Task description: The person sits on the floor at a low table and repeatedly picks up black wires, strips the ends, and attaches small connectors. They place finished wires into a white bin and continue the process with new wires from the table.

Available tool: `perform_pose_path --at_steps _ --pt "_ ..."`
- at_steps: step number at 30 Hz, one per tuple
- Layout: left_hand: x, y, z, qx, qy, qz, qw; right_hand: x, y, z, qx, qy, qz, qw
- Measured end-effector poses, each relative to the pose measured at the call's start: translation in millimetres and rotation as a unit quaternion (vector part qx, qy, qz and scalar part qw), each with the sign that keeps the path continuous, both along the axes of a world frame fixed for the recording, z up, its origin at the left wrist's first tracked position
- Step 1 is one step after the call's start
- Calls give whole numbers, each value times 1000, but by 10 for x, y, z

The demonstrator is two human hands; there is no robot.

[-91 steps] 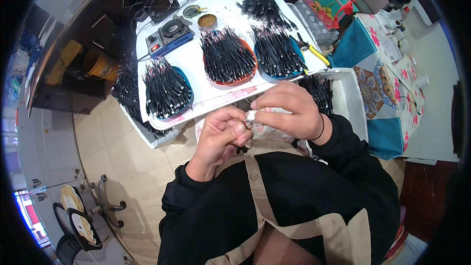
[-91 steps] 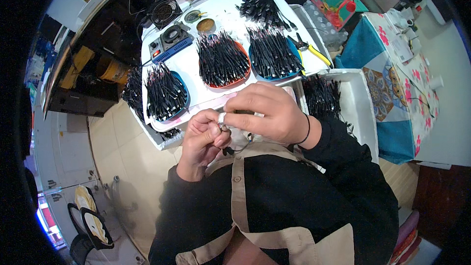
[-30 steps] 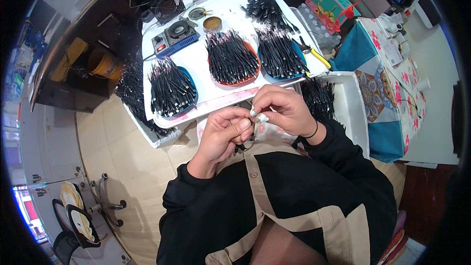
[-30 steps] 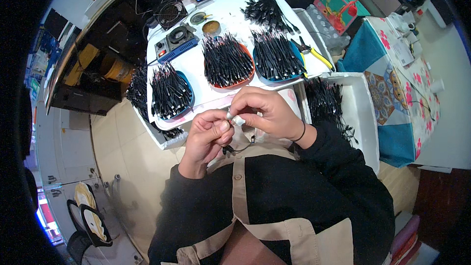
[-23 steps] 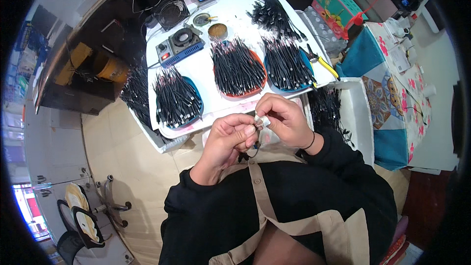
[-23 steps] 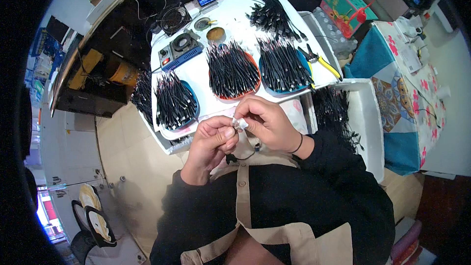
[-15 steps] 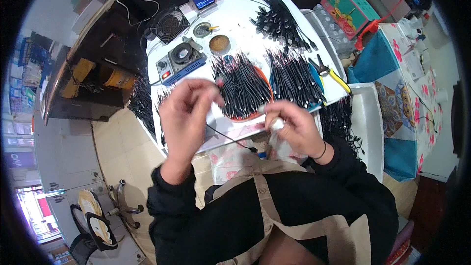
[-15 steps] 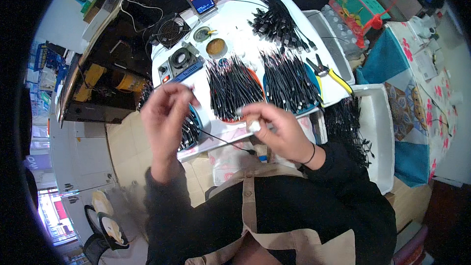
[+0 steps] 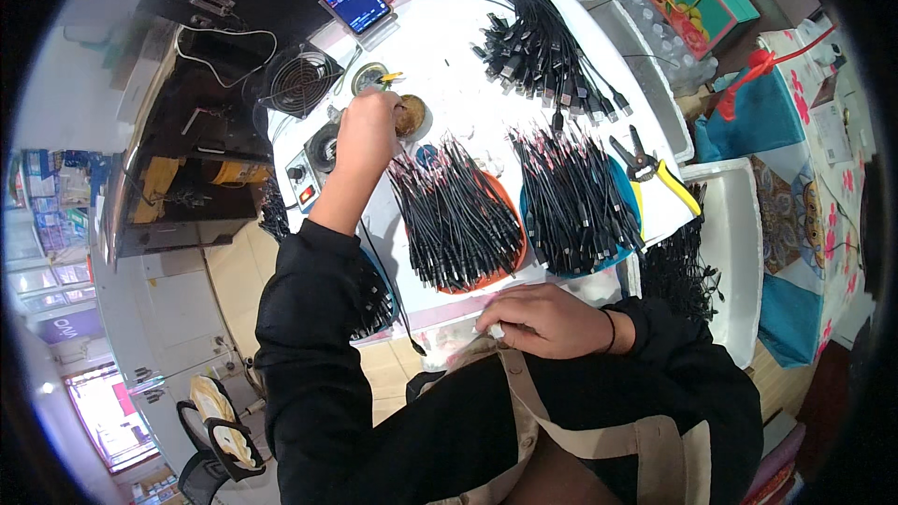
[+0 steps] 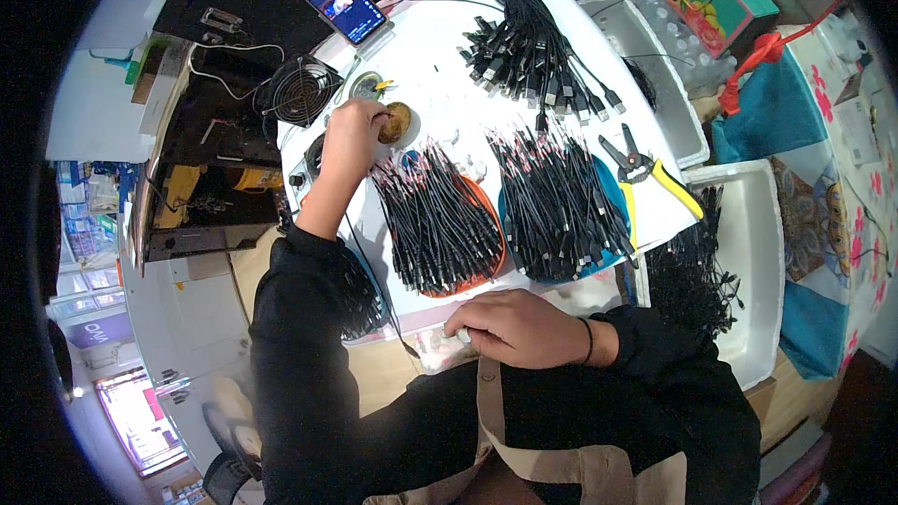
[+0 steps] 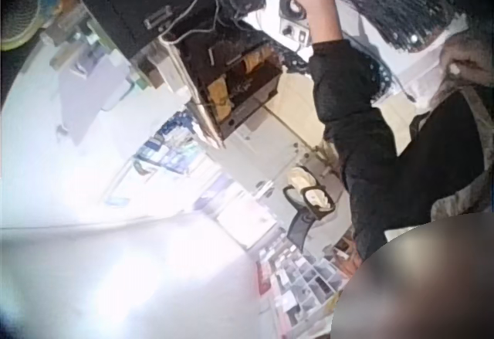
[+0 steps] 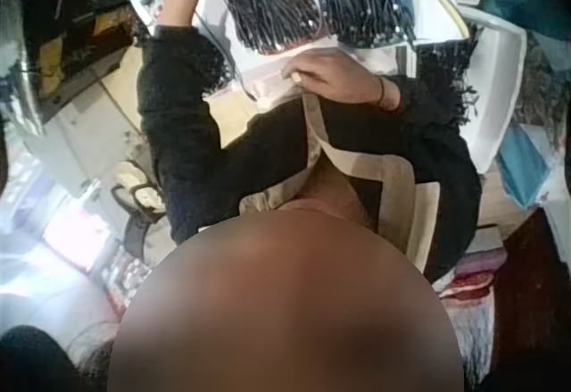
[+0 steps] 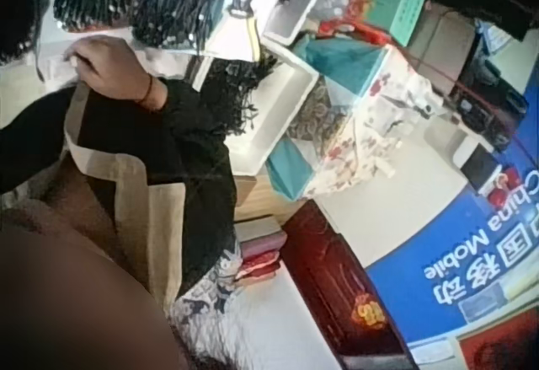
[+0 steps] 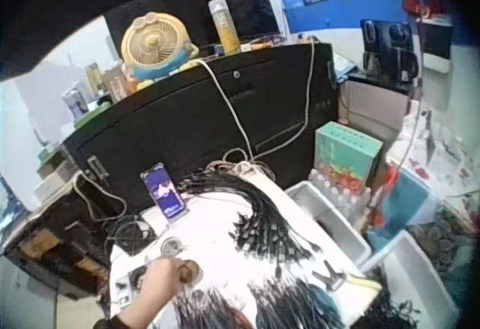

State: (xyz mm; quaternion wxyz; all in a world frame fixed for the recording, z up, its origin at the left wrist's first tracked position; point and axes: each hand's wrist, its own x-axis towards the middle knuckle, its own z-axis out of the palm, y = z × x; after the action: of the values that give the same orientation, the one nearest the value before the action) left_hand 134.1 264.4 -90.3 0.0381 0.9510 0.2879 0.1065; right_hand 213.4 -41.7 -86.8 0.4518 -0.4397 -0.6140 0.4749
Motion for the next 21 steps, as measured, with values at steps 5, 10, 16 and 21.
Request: perform_pose_path --at_steps 5,10,16,21 --pt "61 62 -7 -7 25 14 1000 45 41 -86 -3 5 12 1000" --pt "109 84 2 -7 53 23 998 74 61 -106 4 -1 15 1000" --pt "137 137 -64 26 82 -2 996 67 73 -125 19 4 3 1000" --pt "131 115 -19 19 84 -3 996 60 34 -117 -13 -24 8 1000"
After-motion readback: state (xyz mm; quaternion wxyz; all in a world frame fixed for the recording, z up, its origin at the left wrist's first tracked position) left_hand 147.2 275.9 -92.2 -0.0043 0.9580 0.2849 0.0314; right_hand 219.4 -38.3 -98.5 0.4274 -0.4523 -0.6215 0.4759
